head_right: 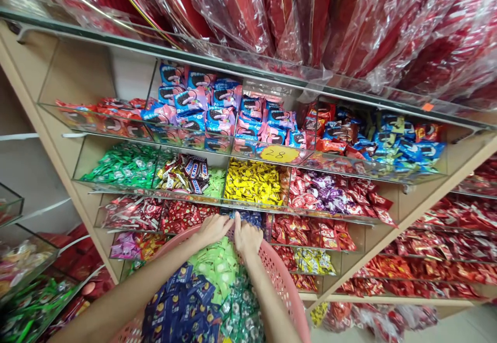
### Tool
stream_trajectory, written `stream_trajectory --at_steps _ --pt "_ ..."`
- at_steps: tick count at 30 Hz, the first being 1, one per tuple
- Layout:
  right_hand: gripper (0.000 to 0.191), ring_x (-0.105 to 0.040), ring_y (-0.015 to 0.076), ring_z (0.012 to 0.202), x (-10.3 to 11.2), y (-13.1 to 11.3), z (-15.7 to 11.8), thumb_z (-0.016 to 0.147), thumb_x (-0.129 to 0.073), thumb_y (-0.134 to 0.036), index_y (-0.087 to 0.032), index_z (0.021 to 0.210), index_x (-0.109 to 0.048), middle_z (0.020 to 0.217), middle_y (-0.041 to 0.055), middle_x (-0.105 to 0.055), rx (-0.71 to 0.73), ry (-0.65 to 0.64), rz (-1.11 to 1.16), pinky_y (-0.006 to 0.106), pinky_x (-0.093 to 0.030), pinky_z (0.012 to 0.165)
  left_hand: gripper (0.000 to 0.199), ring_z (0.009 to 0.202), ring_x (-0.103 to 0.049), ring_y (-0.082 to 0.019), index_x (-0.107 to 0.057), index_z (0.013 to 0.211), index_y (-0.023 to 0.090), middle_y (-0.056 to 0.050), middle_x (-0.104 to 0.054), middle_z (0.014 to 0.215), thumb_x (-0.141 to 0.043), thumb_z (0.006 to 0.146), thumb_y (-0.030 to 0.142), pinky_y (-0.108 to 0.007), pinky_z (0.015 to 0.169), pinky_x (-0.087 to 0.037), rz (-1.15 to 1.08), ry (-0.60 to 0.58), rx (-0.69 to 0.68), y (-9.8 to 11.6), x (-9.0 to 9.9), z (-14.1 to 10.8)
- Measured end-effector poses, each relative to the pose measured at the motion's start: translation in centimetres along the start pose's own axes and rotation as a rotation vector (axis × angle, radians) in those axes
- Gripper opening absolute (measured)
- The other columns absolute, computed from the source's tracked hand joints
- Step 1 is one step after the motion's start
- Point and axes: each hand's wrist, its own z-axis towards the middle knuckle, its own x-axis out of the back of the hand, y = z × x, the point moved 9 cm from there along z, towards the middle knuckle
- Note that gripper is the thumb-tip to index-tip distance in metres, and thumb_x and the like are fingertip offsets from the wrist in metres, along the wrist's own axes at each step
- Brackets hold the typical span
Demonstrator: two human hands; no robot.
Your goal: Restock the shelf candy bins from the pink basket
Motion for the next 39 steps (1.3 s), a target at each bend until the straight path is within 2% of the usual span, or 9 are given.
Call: stream_trajectory --at_steps 3,7,14,22,27,34,39 --pt "0.067 -0.058 0.0232 0.087 -0.2 -0.7 -0.3 0.086 -0.002 -0.049 -0.018 0.093 -0.061 0.087 0.0133 -0.065 0.03 -0.002 -0.024 0.037 -0.033 0.077 0.057 0.083 -0.058 -0.022 -0.061 0.088 0.018 -0.011 -0.063 0.086 -0.013 0.085 0.049 -0.033 0.073 -0.041 0.005 0.035 0.101 -0.9 0.2 -0.3" --pt "0.063 -0.057 0.0217 0.09 -1.0 -1.9 -0.6 0.087 -0.005 -0.048 -0.016 0.1 -0.058 0.092 0.0147 -0.064 0.088 -0.012 -0.052 0.034 -0.033 0.078 0.057 0.082 -0.059 -0.021 -0.06 0.088 0.019 -0.009 -0.064 0.085 -0.012 0.085 0.05 -0.031 0.07 -0.041 -0.004 0.047 0.117 -1.9 0.2 -1.3" --pt "0.063 -0.057 0.0219 0.088 -1.7 -4.6 -0.9 0.086 -0.004 -0.051 -0.018 0.092 -0.058 0.09 0.0113 -0.064 0.178 0.02 -0.036 0.033 -0.033 0.074 0.05 0.083 -0.059 -0.02 -0.056 0.091 0.019 -0.008 -0.064 0.087 -0.015 0.086 0.047 -0.029 0.072 -0.041 0.011 0.054 0.142 -4.4 0.9 -2.7" --pt "0.06 -0.057 0.0216 0.089 -2.5 -6.5 -1.8 0.086 -0.006 -0.05 -0.019 0.089 -0.057 0.09 0.0105 -0.065 0.169 -0.002 -0.004 0.032 -0.033 0.075 0.046 0.085 -0.059 -0.02 -0.055 0.097 0.019 -0.01 -0.064 0.089 -0.017 0.087 0.044 -0.03 0.073 -0.04 0.024 0.022 0.159 -6.3 1.1 -4.2" --pt "0.059 -0.057 0.0212 0.088 -3.7 -7.2 -2.5 0.086 -0.007 -0.049 -0.019 0.087 -0.057 0.09 0.0096 -0.064 0.157 0.004 -0.017 0.032 -0.033 0.076 0.046 0.084 -0.059 -0.02 -0.056 0.093 0.019 -0.009 -0.064 0.088 -0.018 0.086 0.044 -0.03 0.072 -0.04 0.02 0.018 0.155 -7.3 0.8 -5.1" --pt "0.056 -0.055 0.0207 0.09 -5.6 -7.7 -3.6 0.087 -0.008 -0.047 -0.02 0.087 -0.057 0.09 0.0085 -0.064 0.176 0.034 -0.002 0.031 -0.033 0.076 0.045 0.084 -0.059 -0.019 -0.059 0.09 0.019 -0.008 -0.065 0.088 -0.02 0.087 0.042 -0.028 0.072 -0.04 -0.014 0.001 0.168 -8.7 -0.7 -6.2" --pt "0.053 -0.054 0.0203 0.092 -6.1 -8.6 -3.8 0.087 -0.011 -0.048 -0.02 0.092 -0.057 0.094 0.0077 -0.062 0.251 -0.067 0.031 0.03 -0.035 0.076 0.047 0.082 -0.06 -0.02 -0.059 0.088 0.02 -0.007 -0.065 0.087 -0.019 0.086 0.044 -0.029 0.069 -0.04 -0.006 0.015 0.163 -9.2 -0.3 -6.3"
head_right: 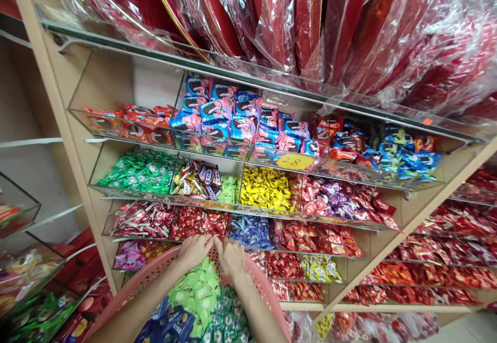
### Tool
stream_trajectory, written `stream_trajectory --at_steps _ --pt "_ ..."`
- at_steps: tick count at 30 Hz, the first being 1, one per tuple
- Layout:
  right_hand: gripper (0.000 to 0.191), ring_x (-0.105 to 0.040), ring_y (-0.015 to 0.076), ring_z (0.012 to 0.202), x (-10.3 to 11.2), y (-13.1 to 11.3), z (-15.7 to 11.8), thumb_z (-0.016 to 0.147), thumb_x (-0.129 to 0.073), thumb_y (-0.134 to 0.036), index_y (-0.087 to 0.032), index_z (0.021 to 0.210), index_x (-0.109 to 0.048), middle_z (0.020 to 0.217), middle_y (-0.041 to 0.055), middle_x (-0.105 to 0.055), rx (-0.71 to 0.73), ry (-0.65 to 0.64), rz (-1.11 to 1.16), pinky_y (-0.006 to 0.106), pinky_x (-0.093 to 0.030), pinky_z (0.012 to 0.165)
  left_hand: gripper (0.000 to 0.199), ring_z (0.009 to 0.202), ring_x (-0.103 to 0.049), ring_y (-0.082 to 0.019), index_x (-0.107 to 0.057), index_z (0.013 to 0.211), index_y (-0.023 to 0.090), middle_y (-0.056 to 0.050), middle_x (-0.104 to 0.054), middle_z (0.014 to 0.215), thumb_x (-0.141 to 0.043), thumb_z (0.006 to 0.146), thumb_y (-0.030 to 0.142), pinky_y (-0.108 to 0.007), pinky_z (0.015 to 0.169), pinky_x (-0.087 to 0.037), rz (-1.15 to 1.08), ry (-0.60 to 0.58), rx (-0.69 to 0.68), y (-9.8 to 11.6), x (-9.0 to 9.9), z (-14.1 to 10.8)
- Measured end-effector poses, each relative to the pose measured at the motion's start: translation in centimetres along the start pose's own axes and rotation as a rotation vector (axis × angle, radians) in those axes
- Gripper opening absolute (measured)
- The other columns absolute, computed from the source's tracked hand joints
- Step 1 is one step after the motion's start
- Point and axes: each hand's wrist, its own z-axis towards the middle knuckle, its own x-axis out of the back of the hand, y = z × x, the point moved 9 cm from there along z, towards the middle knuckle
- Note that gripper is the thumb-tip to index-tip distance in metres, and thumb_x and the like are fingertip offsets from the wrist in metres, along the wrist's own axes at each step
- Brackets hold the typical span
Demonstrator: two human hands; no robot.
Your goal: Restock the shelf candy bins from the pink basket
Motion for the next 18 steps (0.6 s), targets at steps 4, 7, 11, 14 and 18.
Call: stream_trajectory --at_steps 4,7,11,14,18 --pt "0.043 -0.049 0.0231 0.102 4.1 -1.0 -0.4 0.084 -0.029 -0.048 -0.02 0.106 -0.053 0.108 0.0114 -0.057 0.09 -0.023 -0.143 0.033 -0.034 0.081 0.05 0.086 -0.059 -0.02 -0.06 0.091 0.02 -0.009 -0.065 0.089 -0.019 0.085 0.048 -0.028 0.074 -0.039 -0.04 -0.035 0.022 0.0 0.4 0.0" --pt "0.032 -0.058 0.0189 0.079 8.9 -1.7 0.0 0.084 -0.036 -0.043 -0.022 0.092 -0.059 0.085 0.007 -0.064 0.138 -0.11 -0.196 0.027 -0.037 0.068 0.05 0.088 -0.058 -0.02 -0.06 0.091 0.019 -0.009 -0.064 0.091 -0.02 0.085 0.048 -0.028 0.076 -0.038 -0.057 -0.069 0.037 0.0 0.0 0.0" --pt "0.03 -0.055 0.0153 0.081 15.8 -4.5 3.1 0.086 -0.031 -0.028 -0.02 0.087 -0.06 0.085 0.0054 -0.062 0.288 0.004 -0.251 0.022 -0.034 0.066 0.05 0.087 -0.058 -0.019 -0.06 0.093 0.021 -0.008 -0.065 0.091 -0.019 0.085 0.048 -0.028 0.074 -0.038 -0.068 -0.066 0.016 0.4 -0.4 0.0" --pt "0.027 -0.051 0.0166 0.088 17.5 -6.7 6.0 0.084 -0.033 -0.018 -0.019 0.091 -0.059 0.091 0.0061 -0.06 0.38 0.119 -0.407 0.024 -0.032 0.07 0.05 0.085 -0.059 -0.02 -0.06 0.093 0.021 -0.008 -0.065 0.089 -0.018 0.085 0.049 -0.029 0.072 -0.038 -0.074 -0.045 -0.008 0.9 -0.1 0.0" --pt "0.022 -0.045 0.0198 0.094 14.8 -9.0 8.1 0.08 -0.04 -0.011 -0.017 0.084 -0.061 0.09 0.0087 -0.06 0.623 0.133 -0.652 0.033 -0.027 0.08 0.051 0.087 -0.058 -0.02 -0.06 0.092 0.02 -0.009 -0.065 0.091 -0.018 0.085 0.049 -0.029 0.075 -0.038 -0.098 -0.072 0.029 0.7 0.4 -0.3"
